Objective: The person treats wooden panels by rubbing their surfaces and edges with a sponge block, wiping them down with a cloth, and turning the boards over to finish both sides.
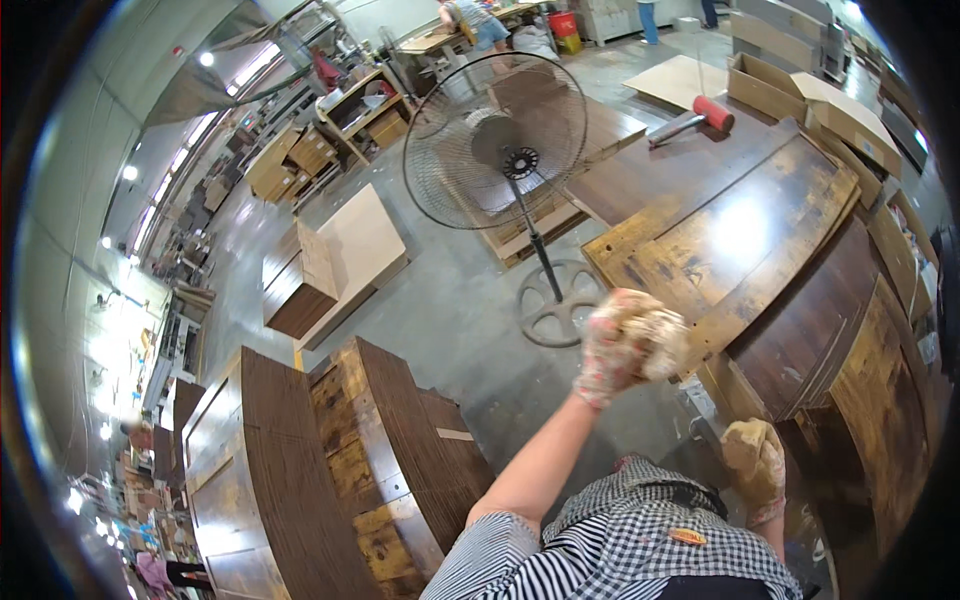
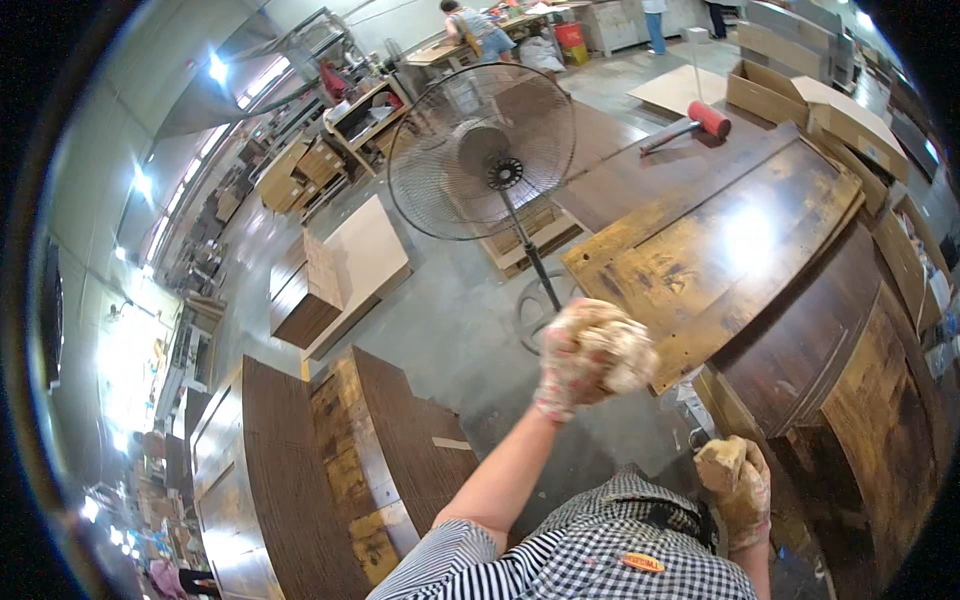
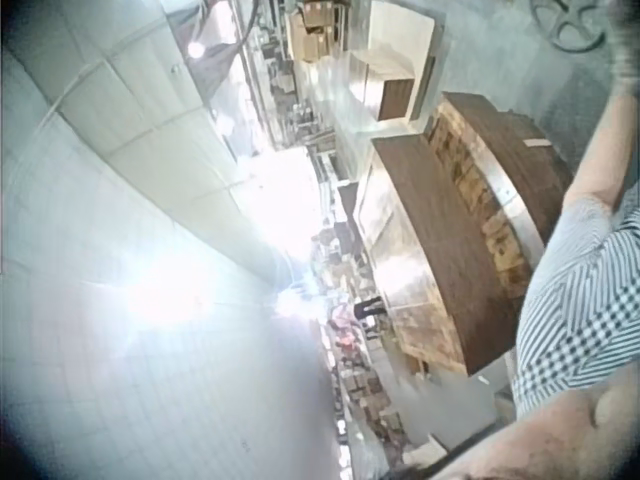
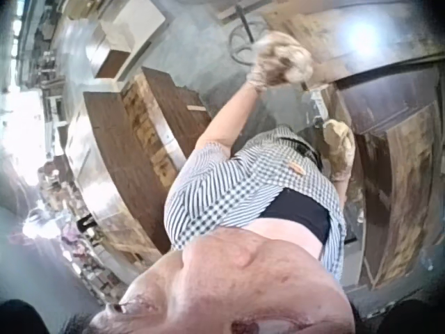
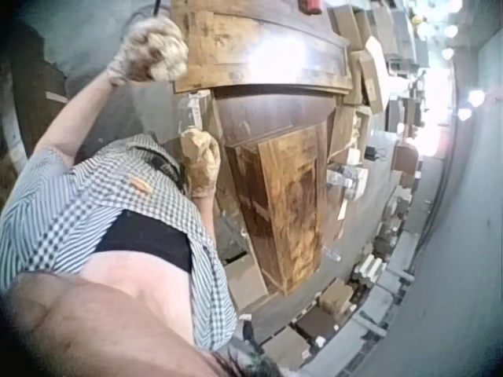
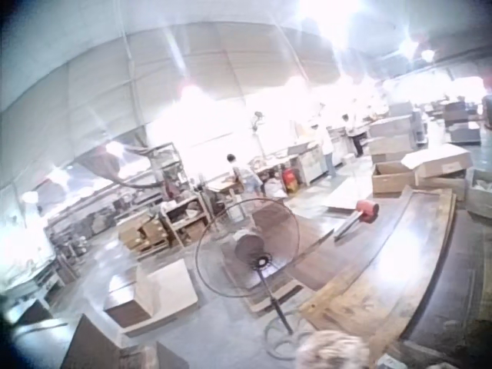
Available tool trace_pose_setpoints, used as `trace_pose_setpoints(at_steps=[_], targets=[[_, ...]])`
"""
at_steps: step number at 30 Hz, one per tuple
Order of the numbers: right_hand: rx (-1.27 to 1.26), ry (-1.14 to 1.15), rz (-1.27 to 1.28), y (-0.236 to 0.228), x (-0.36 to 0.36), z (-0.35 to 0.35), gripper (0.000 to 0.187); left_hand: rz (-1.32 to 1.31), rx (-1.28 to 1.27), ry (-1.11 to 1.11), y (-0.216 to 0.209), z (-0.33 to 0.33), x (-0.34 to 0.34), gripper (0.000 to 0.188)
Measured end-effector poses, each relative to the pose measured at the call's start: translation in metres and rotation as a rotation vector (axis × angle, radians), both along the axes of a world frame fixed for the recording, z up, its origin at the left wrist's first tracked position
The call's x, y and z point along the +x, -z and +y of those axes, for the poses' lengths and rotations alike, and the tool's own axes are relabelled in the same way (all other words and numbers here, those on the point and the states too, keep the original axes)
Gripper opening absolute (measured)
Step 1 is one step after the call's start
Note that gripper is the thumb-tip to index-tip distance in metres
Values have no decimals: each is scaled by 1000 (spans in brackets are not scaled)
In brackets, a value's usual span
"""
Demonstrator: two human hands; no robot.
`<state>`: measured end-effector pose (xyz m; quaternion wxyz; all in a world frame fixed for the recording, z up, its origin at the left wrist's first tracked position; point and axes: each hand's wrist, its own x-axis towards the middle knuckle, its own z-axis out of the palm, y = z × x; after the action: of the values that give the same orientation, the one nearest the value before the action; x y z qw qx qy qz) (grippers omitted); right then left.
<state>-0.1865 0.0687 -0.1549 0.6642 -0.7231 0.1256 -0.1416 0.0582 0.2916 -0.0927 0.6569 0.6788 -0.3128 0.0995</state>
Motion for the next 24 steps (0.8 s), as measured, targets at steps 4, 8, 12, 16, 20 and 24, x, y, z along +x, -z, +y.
trace_pose_setpoints(at_steps=[4,8,12,16,20,24], targets=[[771,-15,-71,-16,-13,15,35,25,11,160,-19,-43,-26,21],[-37,62,87,-36,-40,15,42,-11,126,249,-34,-55,-51,31],[521,130,-93,-49,-70,9,52,145,235,417,-51,-61,-83,38],[706,100,-296,-68,-109,9,57,263,112,544,-69,-80,-125,36],[762,243,-424,-105,-170,5,54,230,-101,693,-94,-112,-166,35],[654,529,-558,-113,-179,42,40,261,-146,835,-121,-114,-164,48]])
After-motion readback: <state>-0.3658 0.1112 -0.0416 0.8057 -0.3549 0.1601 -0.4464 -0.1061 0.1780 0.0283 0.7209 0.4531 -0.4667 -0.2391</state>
